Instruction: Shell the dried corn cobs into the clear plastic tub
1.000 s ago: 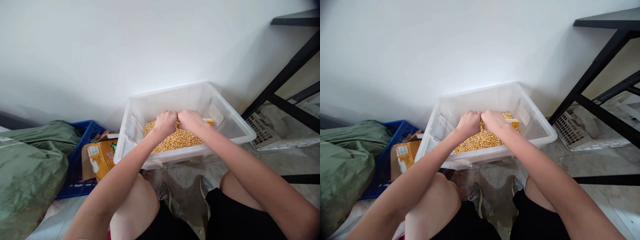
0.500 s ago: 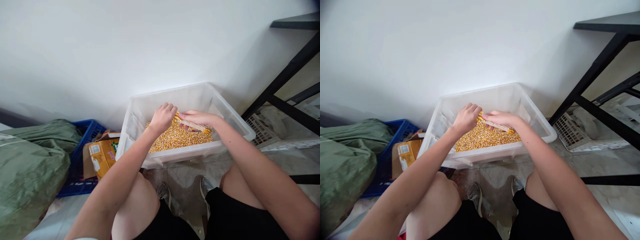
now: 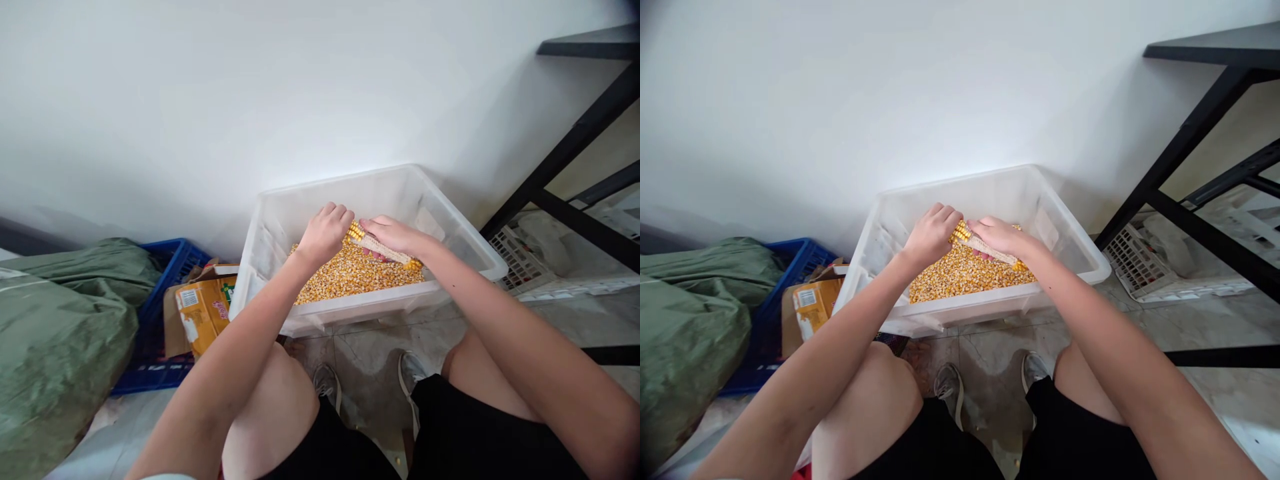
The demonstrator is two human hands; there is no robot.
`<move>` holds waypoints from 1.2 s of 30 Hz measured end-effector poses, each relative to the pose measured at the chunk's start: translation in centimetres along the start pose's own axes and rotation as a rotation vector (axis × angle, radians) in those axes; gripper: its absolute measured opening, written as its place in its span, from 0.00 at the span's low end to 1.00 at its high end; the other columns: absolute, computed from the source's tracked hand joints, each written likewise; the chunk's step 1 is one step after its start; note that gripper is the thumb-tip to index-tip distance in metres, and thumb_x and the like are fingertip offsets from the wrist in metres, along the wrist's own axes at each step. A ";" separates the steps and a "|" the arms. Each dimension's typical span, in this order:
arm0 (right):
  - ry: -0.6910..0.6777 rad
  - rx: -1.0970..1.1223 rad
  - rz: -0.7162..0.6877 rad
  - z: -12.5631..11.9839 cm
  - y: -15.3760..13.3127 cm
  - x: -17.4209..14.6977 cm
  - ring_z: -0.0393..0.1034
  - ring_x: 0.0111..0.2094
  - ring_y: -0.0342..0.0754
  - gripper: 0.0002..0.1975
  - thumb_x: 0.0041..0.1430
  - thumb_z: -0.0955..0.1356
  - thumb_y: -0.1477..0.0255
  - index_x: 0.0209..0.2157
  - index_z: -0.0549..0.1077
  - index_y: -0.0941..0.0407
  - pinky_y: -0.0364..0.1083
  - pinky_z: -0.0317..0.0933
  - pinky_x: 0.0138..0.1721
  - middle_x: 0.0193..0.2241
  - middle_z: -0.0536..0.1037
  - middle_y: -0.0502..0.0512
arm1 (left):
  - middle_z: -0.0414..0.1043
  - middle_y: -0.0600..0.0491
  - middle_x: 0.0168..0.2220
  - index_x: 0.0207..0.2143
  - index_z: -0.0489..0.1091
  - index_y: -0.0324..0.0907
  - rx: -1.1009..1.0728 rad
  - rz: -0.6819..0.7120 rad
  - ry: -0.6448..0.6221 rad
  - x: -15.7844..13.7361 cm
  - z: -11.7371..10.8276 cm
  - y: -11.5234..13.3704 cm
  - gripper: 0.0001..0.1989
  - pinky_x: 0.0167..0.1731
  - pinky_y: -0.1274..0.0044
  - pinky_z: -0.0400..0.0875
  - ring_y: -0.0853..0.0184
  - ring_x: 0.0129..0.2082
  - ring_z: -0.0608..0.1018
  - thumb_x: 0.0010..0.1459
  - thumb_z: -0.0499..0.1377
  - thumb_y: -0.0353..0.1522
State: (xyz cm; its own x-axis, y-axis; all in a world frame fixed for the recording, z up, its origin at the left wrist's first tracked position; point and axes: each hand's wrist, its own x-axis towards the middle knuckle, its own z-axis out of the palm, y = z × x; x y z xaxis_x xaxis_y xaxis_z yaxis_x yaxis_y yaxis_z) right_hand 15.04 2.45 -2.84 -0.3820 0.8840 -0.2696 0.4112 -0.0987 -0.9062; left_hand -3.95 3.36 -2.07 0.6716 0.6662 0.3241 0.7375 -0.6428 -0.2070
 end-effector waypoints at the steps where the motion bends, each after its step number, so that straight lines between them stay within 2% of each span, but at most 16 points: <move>1: 0.011 0.003 0.004 0.0 0.0 0.1 0.73 0.23 0.46 0.22 0.69 0.56 0.56 0.35 0.68 0.57 0.43 0.67 0.23 0.29 0.80 0.59 | 0.70 0.44 0.42 0.42 0.67 0.39 0.000 -0.001 0.002 0.0 0.0 -0.1 0.17 0.42 0.67 0.65 0.56 0.44 0.67 0.55 0.48 0.17; 4: 0.059 -0.023 -0.036 -0.1 -0.1 0.2 0.77 0.28 0.49 0.23 0.69 0.54 0.54 0.39 0.68 0.57 0.44 0.68 0.26 0.34 0.81 0.60 | 0.70 0.44 0.42 0.42 0.67 0.39 -0.004 -0.007 0.007 0.0 0.2 -0.3 0.16 0.42 0.66 0.66 0.56 0.44 0.68 0.56 0.48 0.18; 7: 0.088 -0.167 -0.161 -0.1 -0.1 0.3 0.77 0.31 0.49 0.26 0.66 0.57 0.48 0.39 0.70 0.55 0.44 0.66 0.28 0.35 0.80 0.58 | 0.70 0.44 0.41 0.42 0.67 0.39 -0.024 -0.025 0.016 0.0 0.4 -0.4 0.15 0.41 0.67 0.66 0.56 0.44 0.68 0.56 0.48 0.18; 10: 0.078 -0.319 -0.217 0.1 -0.3 0.2 0.76 0.31 0.48 0.25 0.65 0.59 0.48 0.39 0.71 0.55 0.43 0.63 0.29 0.34 0.80 0.56 | 0.70 0.45 0.41 0.42 0.68 0.39 -0.044 -0.029 0.002 -0.1 0.6 -0.4 0.15 0.41 0.67 0.66 0.56 0.44 0.68 0.57 0.48 0.19; 14: 0.063 -0.464 -0.198 0.5 -0.6 -0.1 0.73 0.25 0.46 0.25 0.70 0.54 0.52 0.39 0.70 0.56 0.43 0.58 0.27 0.28 0.78 0.55 | 0.71 0.46 0.40 0.42 0.68 0.39 -0.070 -0.029 -0.021 -0.2 0.6 -0.3 0.15 0.40 0.68 0.66 0.57 0.43 0.69 0.56 0.49 0.18; 19: 0.102 -0.664 -0.258 0.9 -0.8 -0.3 0.68 0.21 0.45 0.26 0.72 0.51 0.58 0.29 0.68 0.56 0.44 0.52 0.27 0.17 0.72 0.51 | 0.71 0.45 0.40 0.40 0.68 0.39 -0.117 -0.025 -0.061 -0.3 0.7 -0.2 0.16 0.37 0.68 0.66 0.57 0.42 0.69 0.53 0.50 0.17; 25: 0.094 -0.671 -0.242 0.7 -0.7 -0.2 0.69 0.23 0.47 0.26 0.72 0.50 0.59 0.29 0.68 0.55 0.45 0.52 0.28 0.17 0.72 0.52 | 0.71 0.46 0.39 0.39 0.68 0.39 -0.156 -0.002 -0.078 -0.3 0.8 -0.2 0.17 0.39 0.68 0.67 0.57 0.41 0.69 0.49 0.52 0.17; 28: 0.078 -0.598 -0.205 0.5 -0.6 -0.3 0.72 0.27 0.47 0.25 0.72 0.51 0.57 0.32 0.69 0.55 0.44 0.56 0.29 0.24 0.77 0.54 | 0.71 0.45 0.39 0.40 0.68 0.39 -0.147 -0.005 -0.079 -0.2 0.8 -0.3 0.17 0.40 0.68 0.67 0.57 0.42 0.69 0.49 0.52 0.17; 32: 0.016 -0.394 -0.122 0.4 -0.5 -0.4 0.76 0.29 0.47 0.25 0.68 0.54 0.49 0.40 0.69 0.54 0.43 0.61 0.30 0.33 0.80 0.56 | 0.71 0.45 0.40 0.41 0.68 0.39 -0.129 -0.016 -0.079 -0.2 0.8 -0.4 0.17 0.39 0.68 0.67 0.57 0.42 0.70 0.50 0.51 0.17; 36: -0.006 -0.400 -0.105 0.3 -0.4 -0.2 0.75 0.28 0.47 0.24 0.66 0.57 0.48 0.40 0.68 0.54 0.44 0.62 0.31 0.34 0.80 0.56 | 0.71 0.46 0.40 0.42 0.68 0.40 -0.127 -0.005 -0.060 -0.2 0.8 -0.4 0.17 0.39 0.68 0.67 0.56 0.43 0.70 0.52 0.51 0.18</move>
State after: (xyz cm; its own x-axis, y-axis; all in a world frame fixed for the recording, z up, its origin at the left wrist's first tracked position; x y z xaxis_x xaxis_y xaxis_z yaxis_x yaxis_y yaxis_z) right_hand 14.70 2.14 -2.47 -0.4437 0.8768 -0.1856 0.6583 0.1784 -0.7313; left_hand -4.31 3.73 -2.76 0.6737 0.6886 0.2681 0.7287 -0.6795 -0.0858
